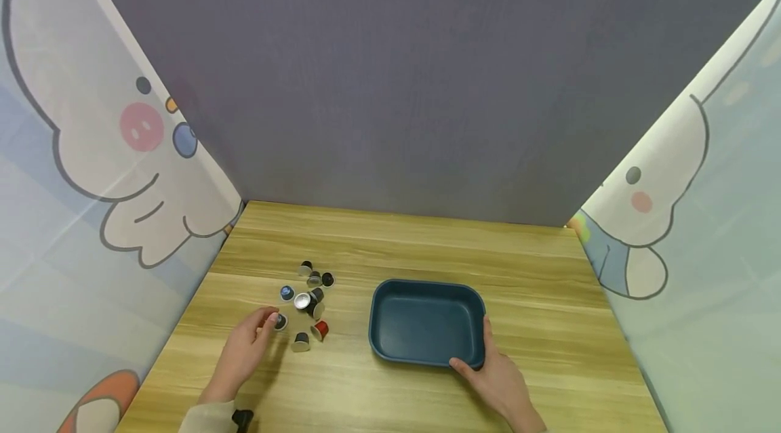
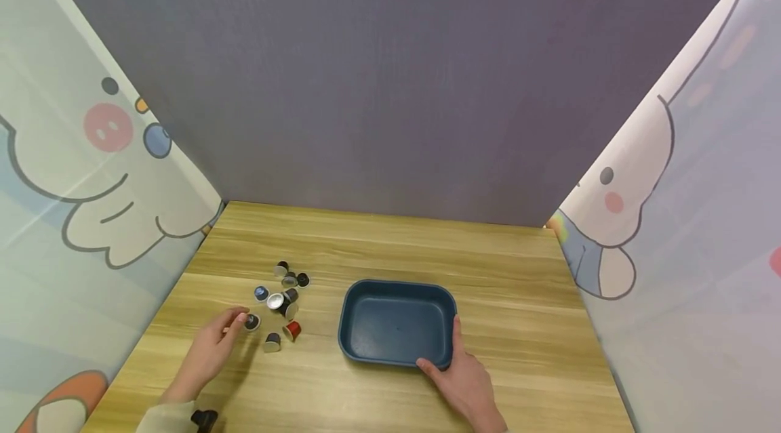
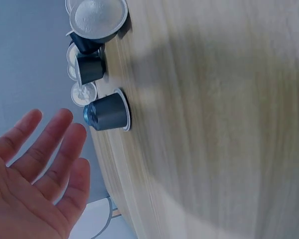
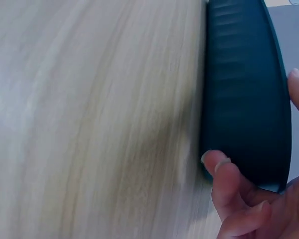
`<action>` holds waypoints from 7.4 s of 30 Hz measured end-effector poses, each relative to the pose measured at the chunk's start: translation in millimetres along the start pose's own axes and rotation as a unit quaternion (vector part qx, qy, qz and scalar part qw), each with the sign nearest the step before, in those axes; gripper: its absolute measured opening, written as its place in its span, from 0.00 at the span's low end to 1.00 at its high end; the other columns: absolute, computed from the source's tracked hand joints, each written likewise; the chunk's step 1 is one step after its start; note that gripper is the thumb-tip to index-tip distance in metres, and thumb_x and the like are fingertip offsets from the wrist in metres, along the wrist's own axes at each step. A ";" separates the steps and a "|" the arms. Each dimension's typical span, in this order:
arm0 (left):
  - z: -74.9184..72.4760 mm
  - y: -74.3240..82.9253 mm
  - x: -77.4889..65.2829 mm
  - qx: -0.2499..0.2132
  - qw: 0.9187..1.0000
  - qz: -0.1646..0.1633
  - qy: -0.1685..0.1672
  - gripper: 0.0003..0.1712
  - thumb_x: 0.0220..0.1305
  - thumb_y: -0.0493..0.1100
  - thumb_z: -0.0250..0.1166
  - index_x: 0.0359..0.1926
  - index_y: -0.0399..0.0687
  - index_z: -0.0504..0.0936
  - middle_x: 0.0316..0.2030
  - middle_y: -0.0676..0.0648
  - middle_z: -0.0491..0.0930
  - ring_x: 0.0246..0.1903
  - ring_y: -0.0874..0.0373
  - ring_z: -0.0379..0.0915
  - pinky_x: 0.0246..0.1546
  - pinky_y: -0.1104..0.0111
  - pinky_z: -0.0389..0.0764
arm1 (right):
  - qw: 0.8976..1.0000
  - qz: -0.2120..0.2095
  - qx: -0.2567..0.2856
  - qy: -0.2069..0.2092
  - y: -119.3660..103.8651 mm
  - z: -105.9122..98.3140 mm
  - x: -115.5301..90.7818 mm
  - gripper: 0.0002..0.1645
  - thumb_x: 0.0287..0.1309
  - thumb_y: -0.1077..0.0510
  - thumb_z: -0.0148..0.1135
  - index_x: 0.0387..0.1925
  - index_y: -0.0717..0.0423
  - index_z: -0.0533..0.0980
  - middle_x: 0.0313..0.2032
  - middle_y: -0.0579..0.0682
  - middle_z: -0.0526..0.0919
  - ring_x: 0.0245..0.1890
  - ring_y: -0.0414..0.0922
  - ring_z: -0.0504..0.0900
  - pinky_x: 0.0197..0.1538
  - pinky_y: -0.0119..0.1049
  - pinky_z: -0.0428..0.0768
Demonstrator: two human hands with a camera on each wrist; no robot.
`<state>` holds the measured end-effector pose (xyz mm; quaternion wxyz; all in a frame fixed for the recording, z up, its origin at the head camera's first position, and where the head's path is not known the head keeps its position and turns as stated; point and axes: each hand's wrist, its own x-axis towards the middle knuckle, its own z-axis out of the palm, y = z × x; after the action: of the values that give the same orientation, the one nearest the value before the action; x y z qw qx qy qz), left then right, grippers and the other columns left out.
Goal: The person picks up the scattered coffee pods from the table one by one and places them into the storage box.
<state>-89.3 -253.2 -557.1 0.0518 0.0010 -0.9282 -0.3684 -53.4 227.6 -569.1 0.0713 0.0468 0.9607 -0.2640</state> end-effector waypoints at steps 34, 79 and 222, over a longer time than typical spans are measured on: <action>46.7 -7.7 -12.0 -0.068 0.995 0.032 -0.060 0.21 0.54 0.34 0.76 0.50 0.45 0.84 0.44 0.54 0.84 0.47 0.54 0.80 0.52 0.57 0.79 | 0.965 0.075 0.241 -0.072 -9.3 -3.4 -3.1 0.72 0.55 0.41 0.73 0.79 0.48 0.29 0.15 0.50 0.81 0.16 0.48 0.82 0.20 0.37 0.76; 49.2 -10.5 -4.3 -0.003 0.996 0.063 -0.062 0.16 0.52 0.36 0.78 0.43 0.47 0.86 0.37 0.57 0.79 0.39 0.61 0.77 0.45 0.61 0.80 | 0.999 -0.003 -0.007 -0.045 -2.3 0.3 14.9 0.70 0.59 0.25 0.57 0.78 0.57 0.29 0.13 0.46 0.70 0.13 0.42 0.70 0.14 0.38 0.66; 136.8 207.4 125.3 -0.082 0.935 0.250 -0.240 0.17 0.62 0.50 0.73 0.50 0.53 0.84 0.46 0.54 0.80 0.42 0.65 0.80 0.37 0.74 0.80 | 0.995 0.002 0.078 -0.068 -6.7 -10.7 25.6 0.72 0.58 0.32 0.65 0.78 0.59 0.28 0.40 0.69 0.82 0.31 0.51 0.83 0.36 0.47 0.81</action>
<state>-219.6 -13.6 -502.2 -0.0819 -0.3236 -0.8497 -0.4081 -80.7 228.8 -560.8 0.1333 0.0363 0.9301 -0.3404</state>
